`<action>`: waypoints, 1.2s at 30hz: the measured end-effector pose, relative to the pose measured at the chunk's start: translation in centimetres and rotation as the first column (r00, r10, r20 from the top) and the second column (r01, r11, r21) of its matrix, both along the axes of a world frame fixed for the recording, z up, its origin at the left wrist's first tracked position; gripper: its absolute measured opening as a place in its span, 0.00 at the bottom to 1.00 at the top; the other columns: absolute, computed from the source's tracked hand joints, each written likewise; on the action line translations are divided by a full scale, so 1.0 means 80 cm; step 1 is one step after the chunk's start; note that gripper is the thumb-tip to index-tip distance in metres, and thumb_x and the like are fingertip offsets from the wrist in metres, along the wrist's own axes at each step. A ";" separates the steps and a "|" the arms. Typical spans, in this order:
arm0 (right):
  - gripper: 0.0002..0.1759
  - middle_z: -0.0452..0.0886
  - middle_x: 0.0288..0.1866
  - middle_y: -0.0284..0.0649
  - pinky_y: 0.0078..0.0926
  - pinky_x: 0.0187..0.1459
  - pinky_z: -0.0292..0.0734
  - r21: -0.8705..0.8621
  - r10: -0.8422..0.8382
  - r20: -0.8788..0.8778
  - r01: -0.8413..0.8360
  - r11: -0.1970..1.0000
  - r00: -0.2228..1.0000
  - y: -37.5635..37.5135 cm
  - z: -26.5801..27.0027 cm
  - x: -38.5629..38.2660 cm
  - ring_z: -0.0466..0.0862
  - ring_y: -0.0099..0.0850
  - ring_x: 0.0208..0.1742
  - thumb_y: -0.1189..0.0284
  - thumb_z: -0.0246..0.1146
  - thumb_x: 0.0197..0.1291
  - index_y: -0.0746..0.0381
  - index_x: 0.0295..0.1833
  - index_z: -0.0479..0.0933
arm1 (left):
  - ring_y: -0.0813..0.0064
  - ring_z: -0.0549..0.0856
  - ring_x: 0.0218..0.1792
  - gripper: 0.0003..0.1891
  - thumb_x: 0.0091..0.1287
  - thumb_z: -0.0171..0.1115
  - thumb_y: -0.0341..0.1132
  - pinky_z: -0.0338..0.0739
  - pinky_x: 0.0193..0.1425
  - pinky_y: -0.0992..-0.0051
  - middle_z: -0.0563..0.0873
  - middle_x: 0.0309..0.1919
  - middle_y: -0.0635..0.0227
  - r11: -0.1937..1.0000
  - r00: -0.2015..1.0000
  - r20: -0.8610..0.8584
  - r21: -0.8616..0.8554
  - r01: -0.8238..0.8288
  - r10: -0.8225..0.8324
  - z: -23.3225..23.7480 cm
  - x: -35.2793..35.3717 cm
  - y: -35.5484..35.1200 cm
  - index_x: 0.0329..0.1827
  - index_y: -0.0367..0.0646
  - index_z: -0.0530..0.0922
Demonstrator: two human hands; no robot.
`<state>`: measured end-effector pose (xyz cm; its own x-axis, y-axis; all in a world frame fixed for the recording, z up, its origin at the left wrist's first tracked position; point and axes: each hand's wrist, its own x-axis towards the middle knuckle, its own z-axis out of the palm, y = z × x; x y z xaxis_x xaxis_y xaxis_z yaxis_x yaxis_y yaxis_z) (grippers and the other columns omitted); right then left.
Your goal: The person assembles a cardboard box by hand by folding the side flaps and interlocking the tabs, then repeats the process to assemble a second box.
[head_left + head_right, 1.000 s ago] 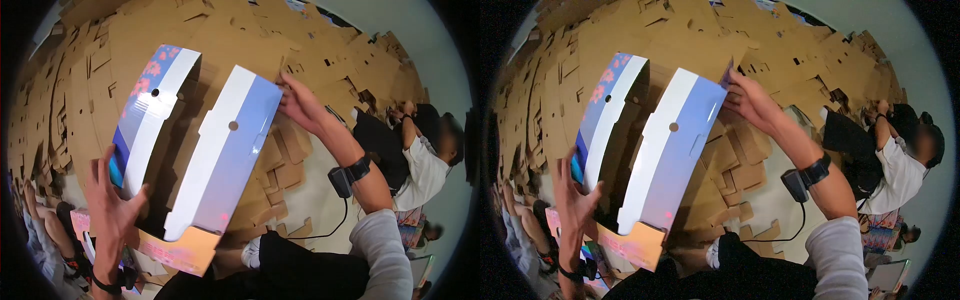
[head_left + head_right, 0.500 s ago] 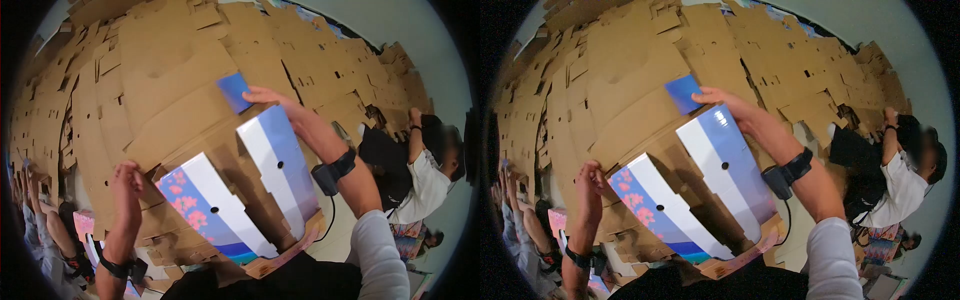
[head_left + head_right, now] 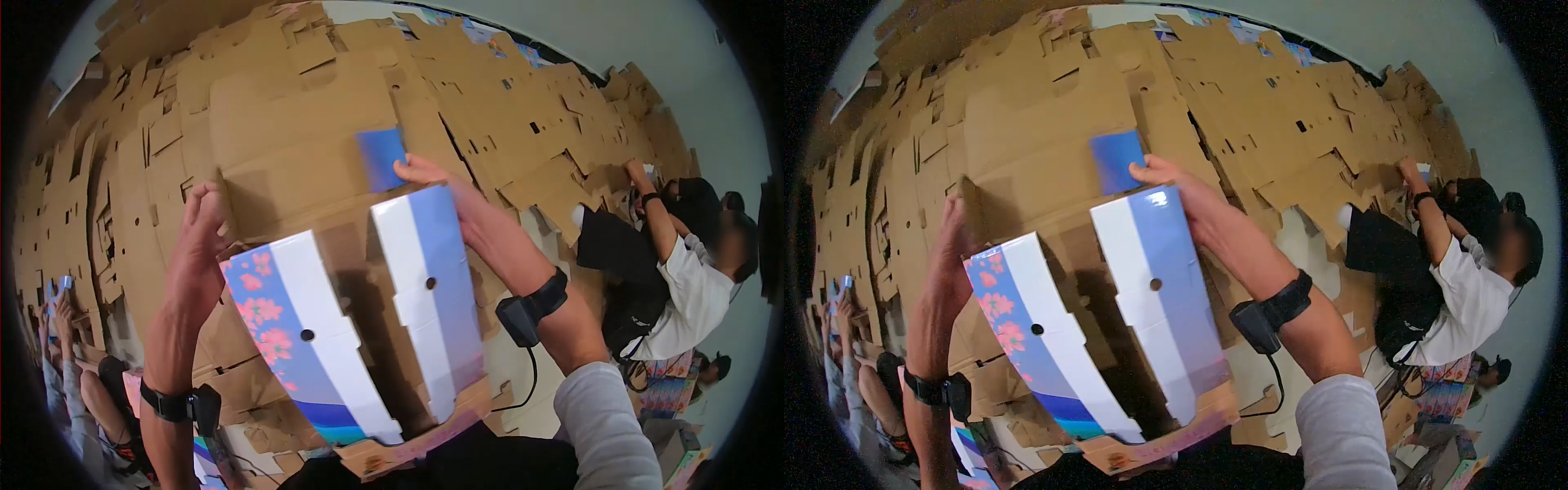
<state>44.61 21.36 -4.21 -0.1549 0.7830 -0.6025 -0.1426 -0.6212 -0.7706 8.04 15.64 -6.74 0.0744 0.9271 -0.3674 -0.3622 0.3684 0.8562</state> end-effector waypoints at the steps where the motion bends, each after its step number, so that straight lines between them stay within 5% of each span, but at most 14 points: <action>1: 0.28 0.85 0.59 0.35 0.29 0.52 0.87 0.019 0.107 -0.051 -0.106 0.994 0.993 -0.004 -0.009 0.007 0.89 0.25 0.53 0.57 0.70 0.78 0.58 0.74 0.74 | 0.65 0.84 0.64 0.34 0.81 0.70 0.45 0.84 0.62 0.59 0.80 0.72 0.62 0.997 0.991 -0.133 -0.066 0.026 -0.034 0.015 0.008 0.005 0.86 0.58 0.65; 2: 0.27 0.85 0.60 0.35 0.30 0.53 0.87 0.045 0.216 -0.100 -0.212 0.976 0.971 -0.008 -0.016 0.013 0.88 0.25 0.54 0.58 0.70 0.78 0.57 0.74 0.73 | 0.66 0.84 0.62 0.36 0.80 0.71 0.44 0.85 0.60 0.61 0.80 0.72 0.62 0.997 0.987 -0.157 -0.073 0.016 -0.028 0.016 0.022 0.002 0.87 0.60 0.64; 4: 0.26 0.85 0.60 0.35 0.29 0.54 0.87 0.047 0.180 -0.117 -0.175 0.983 0.977 -0.021 -0.026 0.020 0.88 0.25 0.54 0.62 0.70 0.78 0.56 0.75 0.73 | 0.68 0.85 0.58 0.41 0.77 0.75 0.41 0.85 0.55 0.63 0.81 0.72 0.62 0.996 0.979 -0.206 -0.088 -0.007 -0.011 0.014 0.052 -0.006 0.89 0.65 0.61; 8: 0.24 0.85 0.60 0.34 0.29 0.56 0.87 0.116 0.169 -0.140 -0.154 0.981 0.976 -0.032 -0.015 0.035 0.88 0.24 0.55 0.69 0.69 0.78 0.54 0.74 0.73 | 0.72 0.86 0.56 0.44 0.78 0.71 0.33 0.87 0.51 0.69 0.82 0.68 0.62 0.995 0.996 -0.080 -0.083 -0.052 0.045 0.035 0.074 -0.019 0.92 0.60 0.56; 13: 0.19 0.88 0.63 0.37 0.29 0.60 0.87 0.166 0.096 -0.157 -0.070 0.984 0.983 -0.042 -0.010 0.069 0.89 0.27 0.61 0.78 0.64 0.75 0.58 0.68 0.78 | 0.74 0.87 0.53 0.24 0.74 0.67 0.24 0.85 0.59 0.68 0.84 0.61 0.68 0.998 0.996 0.074 -0.026 0.048 -0.046 0.040 0.076 -0.019 0.73 0.46 0.77; 16: 0.14 0.89 0.60 0.37 0.30 0.62 0.85 0.178 0.173 -0.141 -0.147 0.973 0.975 -0.050 -0.005 0.084 0.89 0.28 0.57 0.76 0.61 0.75 0.58 0.63 0.80 | 0.71 0.84 0.61 0.22 0.78 0.67 0.33 0.83 0.65 0.65 0.84 0.60 0.70 0.999 0.993 0.114 -0.047 0.029 -0.023 0.006 0.057 -0.025 0.73 0.48 0.77; 19: 0.08 0.89 0.54 0.37 0.32 0.63 0.84 0.116 0.017 -0.309 0.020 0.993 0.951 -0.051 -0.036 0.117 0.89 0.27 0.53 0.70 0.59 0.77 0.58 0.55 0.81 | 0.66 0.81 0.65 0.24 0.83 0.61 0.47 0.78 0.72 0.61 0.84 0.64 0.70 0.994 0.970 0.226 0.080 0.070 -0.086 -0.014 0.026 -0.035 0.77 0.49 0.76; 22: 0.08 0.88 0.48 0.35 0.36 0.64 0.83 0.189 0.059 -0.279 -0.006 0.982 0.959 -0.059 -0.013 0.114 0.88 0.28 0.50 0.65 0.60 0.78 0.58 0.50 0.80 | 0.69 0.80 0.64 0.19 0.86 0.54 0.54 0.66 0.76 0.65 0.85 0.57 0.74 0.994 0.944 0.322 -0.051 0.093 -0.072 0.025 0.025 -0.042 0.60 0.50 0.81; 25: 0.11 0.87 0.46 0.34 0.37 0.66 0.81 0.194 -0.047 -0.118 0.070 0.979 0.992 -0.070 -0.002 0.095 0.88 0.28 0.49 0.62 0.60 0.80 0.58 0.47 0.79 | 0.68 0.80 0.68 0.25 0.86 0.54 0.59 0.66 0.77 0.65 0.85 0.67 0.69 0.997 0.932 0.357 0.067 0.040 -0.062 0.072 0.050 -0.046 0.66 0.48 0.83; 30: 0.23 0.84 0.70 0.41 0.35 0.75 0.77 0.255 0.152 -0.139 -0.113 0.960 0.978 -0.075 -0.016 0.111 0.85 0.34 0.68 0.61 0.58 0.84 0.66 0.72 0.76 | 0.65 0.80 0.72 0.28 0.85 0.57 0.57 0.67 0.80 0.60 0.84 0.73 0.63 0.976 0.793 0.572 0.165 0.139 -0.210 0.081 0.038 -0.044 0.73 0.44 0.81; 33: 0.31 0.77 0.81 0.42 0.33 0.79 0.73 0.246 0.350 0.046 -0.350 0.904 0.936 -0.080 0.027 0.091 0.79 0.36 0.78 0.62 0.57 0.85 0.67 0.84 0.67 | 0.64 0.81 0.71 0.26 0.85 0.58 0.53 0.68 0.81 0.58 0.85 0.72 0.62 0.993 0.901 0.420 0.078 0.086 -0.111 0.079 0.045 -0.057 0.72 0.41 0.81; 35: 0.34 0.73 0.85 0.44 0.32 0.82 0.68 0.205 0.352 0.104 -0.367 0.908 0.930 -0.082 0.019 0.098 0.79 0.36 0.79 0.59 0.56 0.86 0.65 0.87 0.63 | 0.64 0.81 0.71 0.25 0.85 0.58 0.51 0.69 0.81 0.58 0.85 0.70 0.62 0.993 0.910 0.398 0.059 0.105 -0.120 0.083 0.048 -0.060 0.71 0.40 0.81; 36: 0.33 0.75 0.83 0.45 0.32 0.82 0.68 0.198 0.350 -0.040 -0.336 0.921 0.936 -0.078 0.023 0.103 0.80 0.36 0.78 0.57 0.56 0.86 0.66 0.85 0.65 | 0.63 0.81 0.71 0.27 0.82 0.60 0.56 0.69 0.81 0.57 0.85 0.69 0.60 0.992 0.933 0.342 0.092 0.090 -0.116 0.071 0.050 -0.062 0.68 0.41 0.81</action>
<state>52.89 15.14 -2.37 -0.4717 0.7704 -0.4290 -0.0063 -0.4894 -0.8720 12.02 10.65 -1.06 0.2809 0.9310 -0.2330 -0.6042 0.3601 0.7108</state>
